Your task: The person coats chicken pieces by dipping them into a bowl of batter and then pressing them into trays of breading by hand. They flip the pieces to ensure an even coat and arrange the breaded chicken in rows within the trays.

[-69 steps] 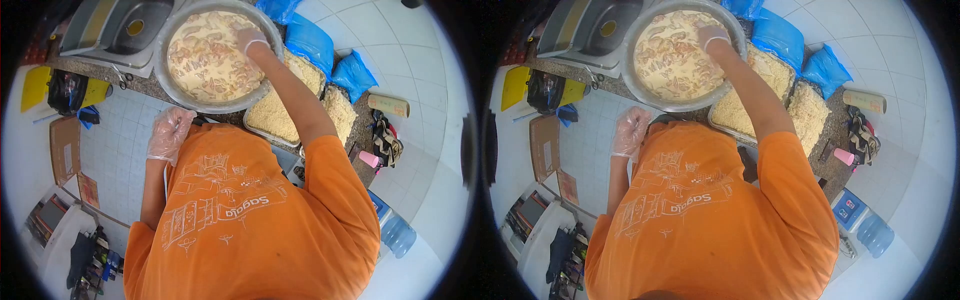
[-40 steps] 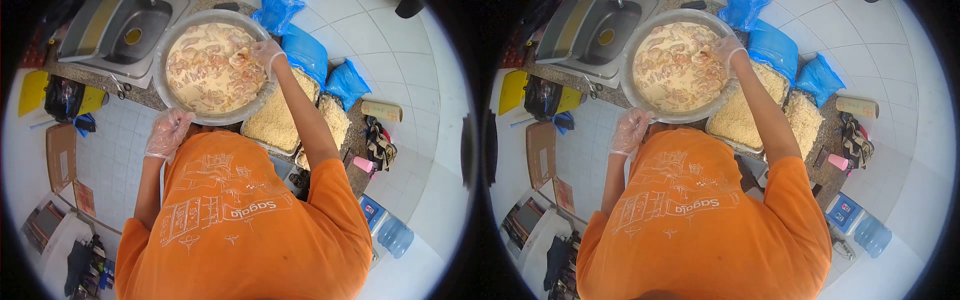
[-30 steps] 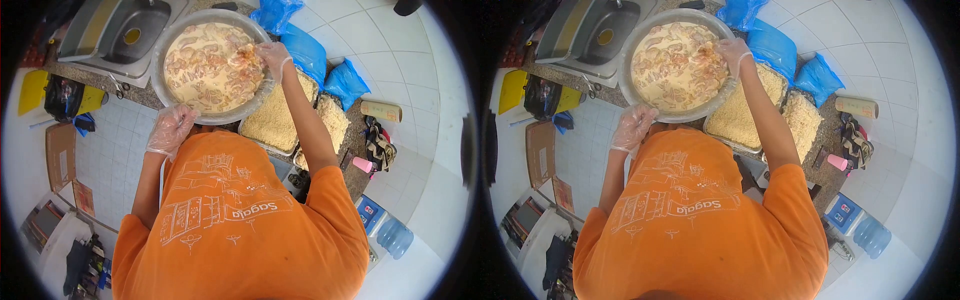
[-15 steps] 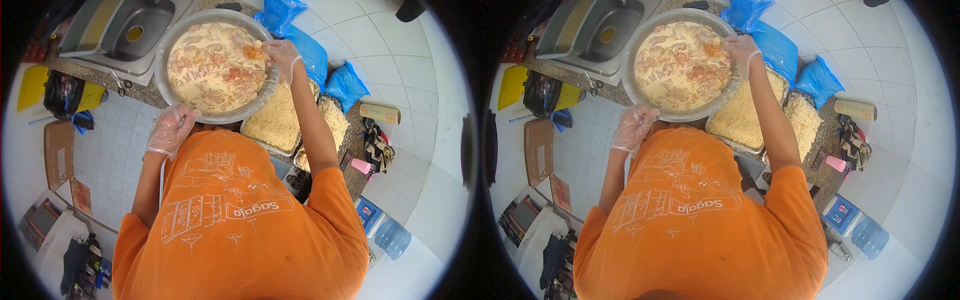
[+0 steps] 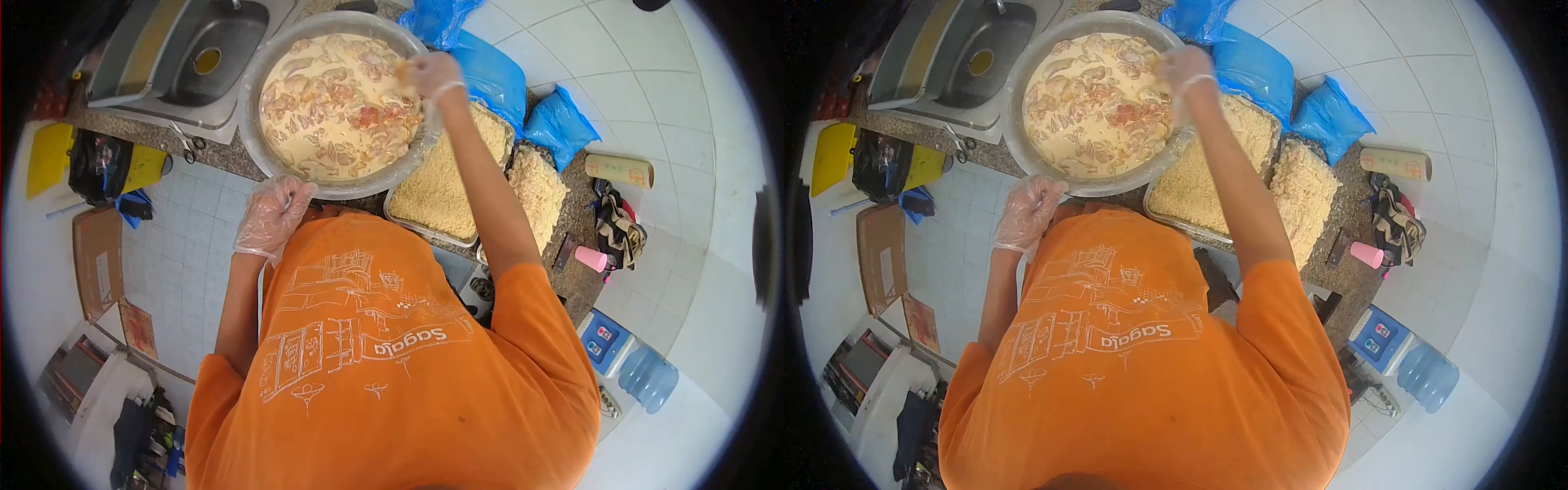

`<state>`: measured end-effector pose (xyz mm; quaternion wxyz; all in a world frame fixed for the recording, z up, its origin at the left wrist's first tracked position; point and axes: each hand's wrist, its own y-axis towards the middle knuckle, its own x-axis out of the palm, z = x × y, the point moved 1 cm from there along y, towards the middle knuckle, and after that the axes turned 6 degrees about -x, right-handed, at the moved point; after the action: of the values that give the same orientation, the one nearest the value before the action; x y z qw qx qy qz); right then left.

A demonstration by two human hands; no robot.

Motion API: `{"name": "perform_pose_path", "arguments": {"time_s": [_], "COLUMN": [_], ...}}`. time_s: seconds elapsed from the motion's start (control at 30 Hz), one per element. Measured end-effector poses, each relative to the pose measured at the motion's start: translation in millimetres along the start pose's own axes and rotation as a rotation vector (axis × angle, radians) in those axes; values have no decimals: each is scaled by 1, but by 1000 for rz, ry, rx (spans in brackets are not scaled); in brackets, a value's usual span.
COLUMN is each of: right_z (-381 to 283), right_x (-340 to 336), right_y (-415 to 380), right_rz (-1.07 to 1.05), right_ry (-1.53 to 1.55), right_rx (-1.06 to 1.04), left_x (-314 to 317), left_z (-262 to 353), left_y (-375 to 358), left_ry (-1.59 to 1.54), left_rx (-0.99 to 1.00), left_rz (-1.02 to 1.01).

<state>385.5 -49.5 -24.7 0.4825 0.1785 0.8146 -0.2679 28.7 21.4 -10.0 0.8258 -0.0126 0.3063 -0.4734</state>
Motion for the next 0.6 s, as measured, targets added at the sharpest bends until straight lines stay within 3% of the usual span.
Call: {"name": "perform_pose_path", "arguments": {"time_s": [0.03, 0.1, 0.13, 0.2, 0.33, 0.4, 0.53, 0.6], "right_z": [8, -17, -25, -31, -26, -26, 22, 44], "right_x": [34, 68, 85, 108, 99, 51, 23, 9], "right_y": [29, 40, 43, 48, 58, 41, 20, -5], "right_rz": [-6, -335, -332, -267, -460, -471, -281, -247], "right_ry": [-322, -629, -621, -364, -475, -53, 129, 932], "right_rx": [-234, -346, -343, -142, -194, -124, -343, -15], "left_x": [0, -2, -1, -2, -9, -9, -6, -1], "left_z": [3, 5, 4, -2, -26, -31, -29, -22], "left_y": [-1, -6, -9, -14, -27, -32, -28, -21], "left_ry": [-5, -1, -24, -44, 74, 66, 32, 53], "left_rx": [11, 24, 53, 82, 100, 52, -13, 12], "left_rz": [-1, -9, 27, 65, 192, 213, 156, 125]}}
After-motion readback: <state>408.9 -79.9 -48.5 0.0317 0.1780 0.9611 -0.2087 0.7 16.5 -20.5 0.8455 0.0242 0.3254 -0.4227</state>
